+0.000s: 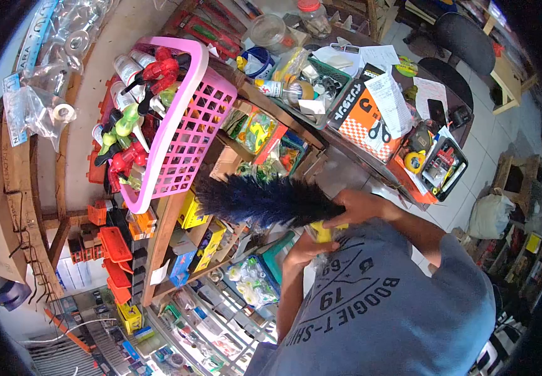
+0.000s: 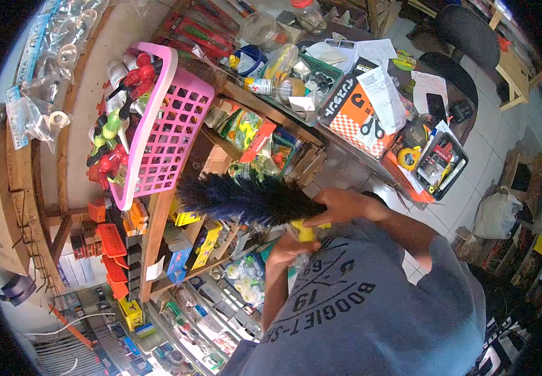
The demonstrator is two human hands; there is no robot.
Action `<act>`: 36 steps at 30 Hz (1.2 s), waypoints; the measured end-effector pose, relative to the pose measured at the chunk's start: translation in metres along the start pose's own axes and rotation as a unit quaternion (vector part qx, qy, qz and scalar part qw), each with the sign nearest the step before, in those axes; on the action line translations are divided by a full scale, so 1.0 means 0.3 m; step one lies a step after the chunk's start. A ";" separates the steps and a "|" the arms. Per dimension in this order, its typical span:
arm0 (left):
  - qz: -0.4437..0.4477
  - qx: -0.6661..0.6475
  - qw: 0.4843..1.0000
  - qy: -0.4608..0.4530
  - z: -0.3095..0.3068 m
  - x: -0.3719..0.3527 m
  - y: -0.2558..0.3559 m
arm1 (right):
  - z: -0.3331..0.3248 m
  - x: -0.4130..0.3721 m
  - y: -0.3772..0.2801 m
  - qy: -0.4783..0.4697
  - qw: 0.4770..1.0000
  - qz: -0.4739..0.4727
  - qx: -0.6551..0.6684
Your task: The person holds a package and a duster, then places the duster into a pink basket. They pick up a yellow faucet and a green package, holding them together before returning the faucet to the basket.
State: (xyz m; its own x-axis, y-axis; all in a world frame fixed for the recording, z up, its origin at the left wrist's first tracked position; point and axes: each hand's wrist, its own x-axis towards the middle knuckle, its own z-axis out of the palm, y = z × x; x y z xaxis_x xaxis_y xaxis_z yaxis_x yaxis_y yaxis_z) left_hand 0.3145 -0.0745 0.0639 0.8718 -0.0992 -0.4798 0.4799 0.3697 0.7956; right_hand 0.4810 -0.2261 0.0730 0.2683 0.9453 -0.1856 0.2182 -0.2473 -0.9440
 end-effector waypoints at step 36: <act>0.024 0.332 0.943 0.010 0.055 -0.043 0.075 | 0.037 0.039 0.001 0.129 0.983 -0.132 0.005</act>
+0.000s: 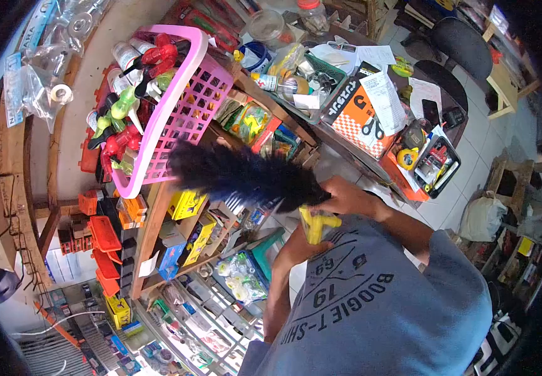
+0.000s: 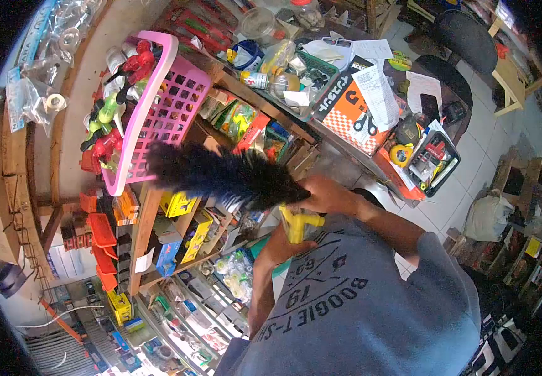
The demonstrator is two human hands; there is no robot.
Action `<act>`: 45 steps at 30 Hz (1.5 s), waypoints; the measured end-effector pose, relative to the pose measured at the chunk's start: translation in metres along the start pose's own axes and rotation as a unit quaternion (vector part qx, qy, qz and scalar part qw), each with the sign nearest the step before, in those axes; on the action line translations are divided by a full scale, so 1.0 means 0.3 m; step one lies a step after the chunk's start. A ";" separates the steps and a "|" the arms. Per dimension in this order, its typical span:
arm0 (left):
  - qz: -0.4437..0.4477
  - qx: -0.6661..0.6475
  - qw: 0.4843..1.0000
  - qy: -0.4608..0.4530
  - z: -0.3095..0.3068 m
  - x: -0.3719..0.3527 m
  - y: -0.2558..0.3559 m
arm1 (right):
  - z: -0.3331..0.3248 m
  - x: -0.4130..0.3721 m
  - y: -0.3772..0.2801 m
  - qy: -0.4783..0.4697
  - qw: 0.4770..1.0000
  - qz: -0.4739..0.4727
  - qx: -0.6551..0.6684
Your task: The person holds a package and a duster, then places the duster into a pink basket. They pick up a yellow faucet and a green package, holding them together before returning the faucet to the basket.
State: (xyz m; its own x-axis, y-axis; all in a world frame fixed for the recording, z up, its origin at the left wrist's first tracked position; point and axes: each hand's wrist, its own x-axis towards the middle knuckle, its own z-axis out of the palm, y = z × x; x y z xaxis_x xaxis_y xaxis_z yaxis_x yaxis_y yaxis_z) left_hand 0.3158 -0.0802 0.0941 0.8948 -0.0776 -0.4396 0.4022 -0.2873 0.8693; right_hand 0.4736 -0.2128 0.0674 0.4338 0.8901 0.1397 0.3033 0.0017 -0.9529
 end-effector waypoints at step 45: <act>-0.037 -0.491 0.864 0.104 0.070 -0.057 -0.036 | 0.008 0.031 0.027 -0.015 0.948 0.200 0.249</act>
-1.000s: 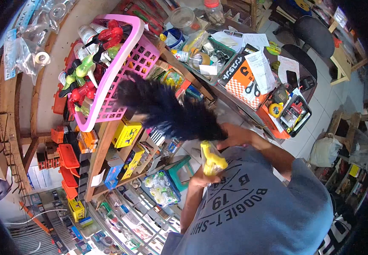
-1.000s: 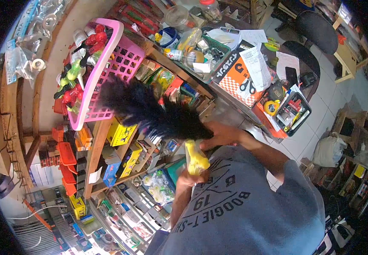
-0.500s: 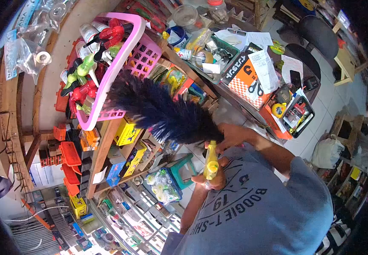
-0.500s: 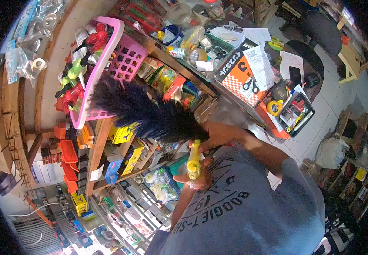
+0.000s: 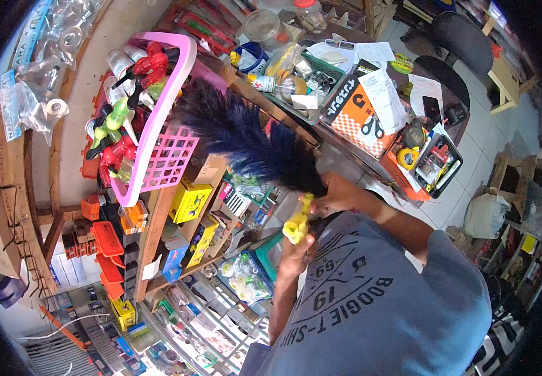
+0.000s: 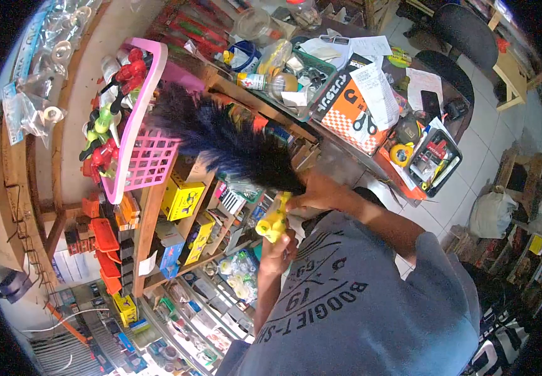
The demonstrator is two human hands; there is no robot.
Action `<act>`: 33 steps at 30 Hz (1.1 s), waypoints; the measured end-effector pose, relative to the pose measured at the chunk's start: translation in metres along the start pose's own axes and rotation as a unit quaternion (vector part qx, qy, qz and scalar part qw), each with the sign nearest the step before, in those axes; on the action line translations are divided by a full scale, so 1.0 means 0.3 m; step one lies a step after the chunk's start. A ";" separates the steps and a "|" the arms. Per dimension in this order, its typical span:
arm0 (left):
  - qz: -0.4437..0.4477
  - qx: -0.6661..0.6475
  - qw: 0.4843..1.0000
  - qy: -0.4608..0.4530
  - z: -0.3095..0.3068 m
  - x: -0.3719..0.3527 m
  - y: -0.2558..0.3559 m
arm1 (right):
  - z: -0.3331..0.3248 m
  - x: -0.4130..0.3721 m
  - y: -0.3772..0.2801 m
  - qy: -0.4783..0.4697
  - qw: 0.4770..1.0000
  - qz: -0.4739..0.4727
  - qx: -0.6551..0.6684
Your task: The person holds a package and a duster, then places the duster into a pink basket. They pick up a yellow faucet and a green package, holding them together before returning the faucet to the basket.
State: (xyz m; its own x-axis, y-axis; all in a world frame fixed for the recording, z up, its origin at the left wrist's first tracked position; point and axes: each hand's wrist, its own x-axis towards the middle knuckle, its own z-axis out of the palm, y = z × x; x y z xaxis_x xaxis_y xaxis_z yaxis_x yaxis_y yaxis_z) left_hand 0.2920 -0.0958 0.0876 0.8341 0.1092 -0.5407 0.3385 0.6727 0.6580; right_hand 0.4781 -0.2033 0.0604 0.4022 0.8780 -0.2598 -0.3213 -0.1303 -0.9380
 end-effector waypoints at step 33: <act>0.313 -0.232 0.878 0.278 -0.240 -0.074 0.305 | 0.108 -0.089 -0.009 -0.104 0.951 -0.127 -0.260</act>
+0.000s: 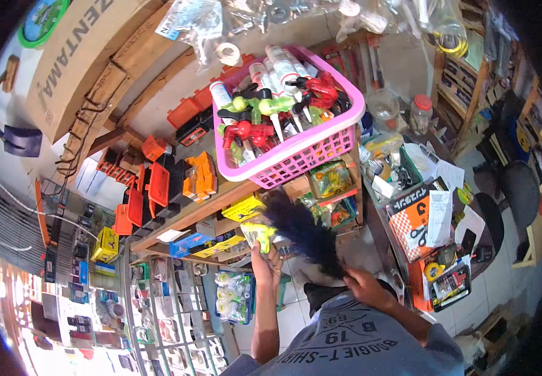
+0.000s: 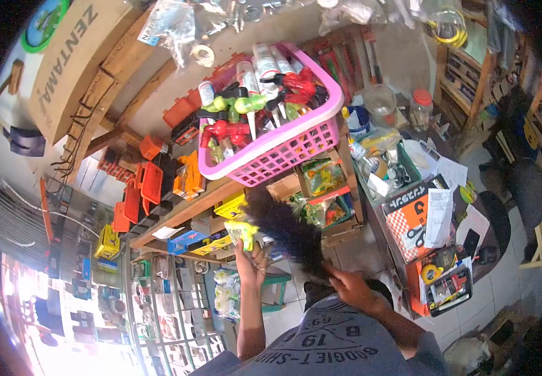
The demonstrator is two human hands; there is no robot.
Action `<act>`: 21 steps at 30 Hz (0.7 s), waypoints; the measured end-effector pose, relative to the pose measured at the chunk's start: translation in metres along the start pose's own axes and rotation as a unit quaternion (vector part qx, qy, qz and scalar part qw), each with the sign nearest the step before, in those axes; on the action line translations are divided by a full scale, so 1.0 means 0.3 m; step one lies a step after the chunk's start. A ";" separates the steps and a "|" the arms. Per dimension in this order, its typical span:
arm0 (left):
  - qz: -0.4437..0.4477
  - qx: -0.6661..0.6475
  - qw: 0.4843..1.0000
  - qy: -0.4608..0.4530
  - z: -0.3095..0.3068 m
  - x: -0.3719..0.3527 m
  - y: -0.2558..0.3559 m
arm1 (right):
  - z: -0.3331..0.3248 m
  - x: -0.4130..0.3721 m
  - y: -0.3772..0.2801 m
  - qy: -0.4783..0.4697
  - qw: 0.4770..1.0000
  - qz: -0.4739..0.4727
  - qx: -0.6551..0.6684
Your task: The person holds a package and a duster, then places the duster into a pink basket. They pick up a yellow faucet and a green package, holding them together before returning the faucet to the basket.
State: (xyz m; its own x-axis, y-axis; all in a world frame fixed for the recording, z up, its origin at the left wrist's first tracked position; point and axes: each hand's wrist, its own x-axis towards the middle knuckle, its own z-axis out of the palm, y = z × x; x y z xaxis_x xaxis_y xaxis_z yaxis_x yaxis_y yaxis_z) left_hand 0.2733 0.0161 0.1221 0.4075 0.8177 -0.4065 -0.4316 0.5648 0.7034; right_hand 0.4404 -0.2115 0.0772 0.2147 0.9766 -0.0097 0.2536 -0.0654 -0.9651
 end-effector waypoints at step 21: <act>0.217 0.132 0.965 0.063 0.048 0.040 -0.028 | -0.072 0.039 -0.043 -0.012 0.999 0.041 -0.017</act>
State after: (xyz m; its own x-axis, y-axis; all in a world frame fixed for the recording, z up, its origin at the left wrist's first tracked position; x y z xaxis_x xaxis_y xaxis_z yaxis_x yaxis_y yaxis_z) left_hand 0.2933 0.0196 0.1196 0.1263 0.9874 -0.0954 -0.3127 0.1309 0.9408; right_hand 0.4601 -0.2036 0.0952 0.2135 0.9723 -0.0956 0.2673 -0.1522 -0.9515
